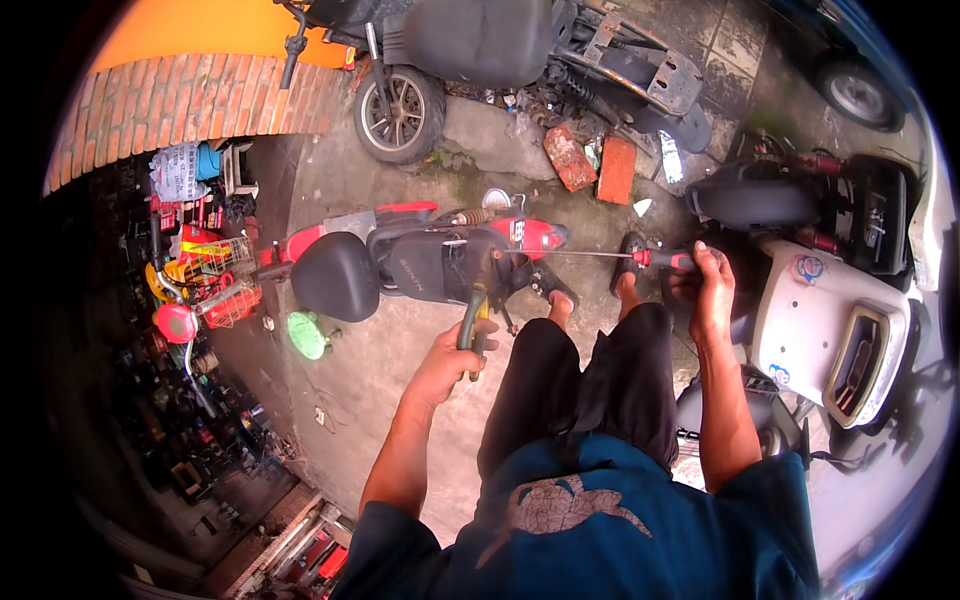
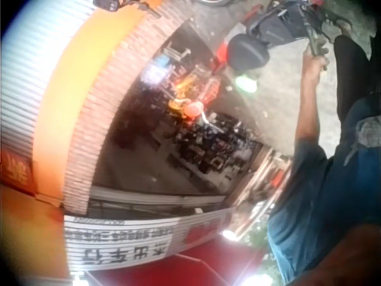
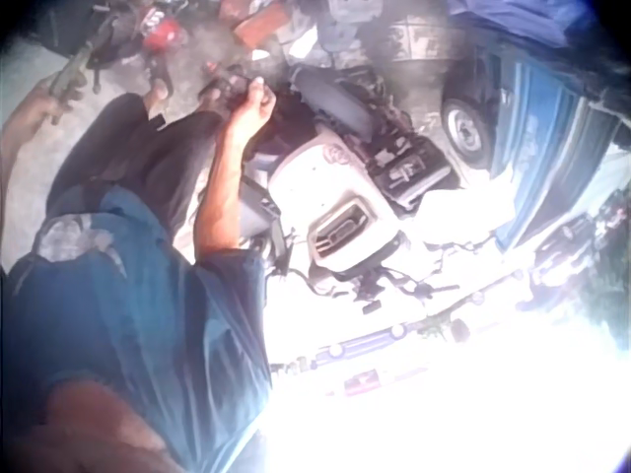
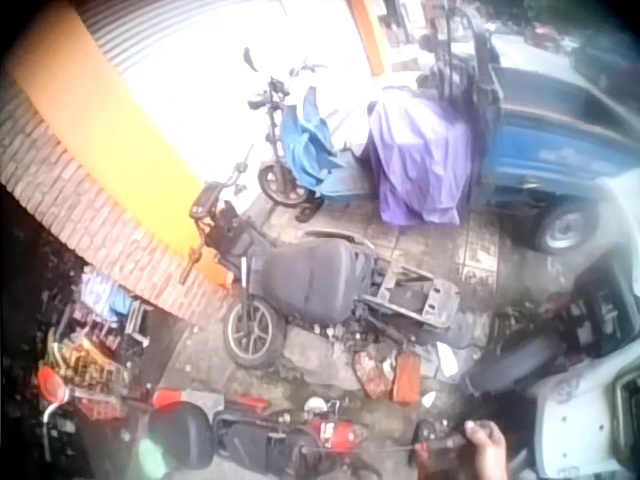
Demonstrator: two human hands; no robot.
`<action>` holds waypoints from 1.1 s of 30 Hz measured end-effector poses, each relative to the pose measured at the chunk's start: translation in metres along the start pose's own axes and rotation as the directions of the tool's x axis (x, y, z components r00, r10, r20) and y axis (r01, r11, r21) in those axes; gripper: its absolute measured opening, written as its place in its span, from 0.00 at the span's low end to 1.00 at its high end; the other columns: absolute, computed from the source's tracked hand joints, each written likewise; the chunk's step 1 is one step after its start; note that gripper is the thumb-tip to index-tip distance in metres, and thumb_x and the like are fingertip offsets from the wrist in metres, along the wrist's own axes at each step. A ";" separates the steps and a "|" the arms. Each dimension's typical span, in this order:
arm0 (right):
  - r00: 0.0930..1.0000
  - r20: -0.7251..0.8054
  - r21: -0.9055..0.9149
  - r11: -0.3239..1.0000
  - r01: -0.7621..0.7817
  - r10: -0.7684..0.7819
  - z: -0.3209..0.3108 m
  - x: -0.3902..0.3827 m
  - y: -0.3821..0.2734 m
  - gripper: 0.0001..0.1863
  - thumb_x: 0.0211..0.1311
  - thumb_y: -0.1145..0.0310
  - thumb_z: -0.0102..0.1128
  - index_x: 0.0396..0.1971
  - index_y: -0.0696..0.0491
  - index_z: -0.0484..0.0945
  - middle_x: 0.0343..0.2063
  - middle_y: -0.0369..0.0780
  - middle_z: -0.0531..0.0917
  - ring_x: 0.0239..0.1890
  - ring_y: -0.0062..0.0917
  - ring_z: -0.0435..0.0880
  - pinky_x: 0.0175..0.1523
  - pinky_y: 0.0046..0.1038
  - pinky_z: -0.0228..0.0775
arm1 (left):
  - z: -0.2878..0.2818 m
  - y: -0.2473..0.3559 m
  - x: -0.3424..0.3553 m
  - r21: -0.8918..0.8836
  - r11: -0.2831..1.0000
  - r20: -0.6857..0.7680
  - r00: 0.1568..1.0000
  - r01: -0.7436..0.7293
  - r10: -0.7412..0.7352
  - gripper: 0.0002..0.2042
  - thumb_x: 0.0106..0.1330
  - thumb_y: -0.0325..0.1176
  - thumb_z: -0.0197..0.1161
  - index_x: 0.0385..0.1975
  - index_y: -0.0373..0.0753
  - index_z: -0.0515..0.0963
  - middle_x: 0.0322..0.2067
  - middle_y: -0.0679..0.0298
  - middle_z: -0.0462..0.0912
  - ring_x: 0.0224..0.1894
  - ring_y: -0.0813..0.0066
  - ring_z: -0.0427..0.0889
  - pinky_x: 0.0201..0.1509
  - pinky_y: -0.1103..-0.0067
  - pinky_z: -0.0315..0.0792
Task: The person uses pliers and a screwdriver to work on the rear section of a red electric scooter. They manipulate a metal rod or cable near the seat and rear wheel area, occasionally walking around the scooter to access different angles. The task involves adjusting or fixing a mechanical component of the scooter.
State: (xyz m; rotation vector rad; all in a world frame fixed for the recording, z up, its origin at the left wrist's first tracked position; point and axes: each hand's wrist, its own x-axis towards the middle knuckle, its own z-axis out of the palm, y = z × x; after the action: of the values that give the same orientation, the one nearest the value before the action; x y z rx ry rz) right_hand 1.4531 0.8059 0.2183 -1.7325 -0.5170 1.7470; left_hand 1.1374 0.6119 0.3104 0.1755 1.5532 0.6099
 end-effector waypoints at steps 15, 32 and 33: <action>1.000 0.005 0.006 1.000 0.009 -0.009 0.000 0.001 0.003 0.16 0.62 0.56 0.62 0.37 0.54 0.73 0.23 0.39 0.80 0.19 0.20 0.78 0.25 0.21 0.72 | -0.018 0.010 0.001 0.082 0.994 0.030 0.997 0.068 -0.071 0.30 0.41 0.24 0.55 0.52 0.31 0.72 0.50 0.50 0.77 0.40 0.63 0.83 0.38 0.73 0.77; 1.000 0.019 -0.013 1.000 -0.001 0.001 0.002 -0.002 0.000 0.17 0.62 0.56 0.61 0.37 0.55 0.72 0.24 0.39 0.80 0.19 0.21 0.79 0.24 0.21 0.71 | -0.008 0.014 -0.006 0.064 0.997 -0.006 0.999 0.042 -0.042 0.28 0.43 0.25 0.55 0.51 0.30 0.72 0.50 0.53 0.77 0.42 0.60 0.84 0.44 0.72 0.78; 1.000 0.022 -0.016 1.000 0.002 -0.002 0.001 -0.001 0.000 0.17 0.62 0.56 0.61 0.37 0.55 0.72 0.24 0.39 0.80 0.19 0.21 0.79 0.24 0.21 0.71 | -0.007 0.013 -0.005 0.059 0.997 -0.008 0.999 0.041 -0.040 0.27 0.43 0.25 0.55 0.50 0.31 0.73 0.49 0.53 0.77 0.42 0.60 0.84 0.44 0.72 0.78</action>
State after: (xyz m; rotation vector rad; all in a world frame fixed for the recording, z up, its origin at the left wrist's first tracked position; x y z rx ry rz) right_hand 1.4519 0.8055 0.2196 -1.7249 -0.5439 1.7671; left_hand 1.1273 0.6184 0.3211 0.1862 1.5785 0.5340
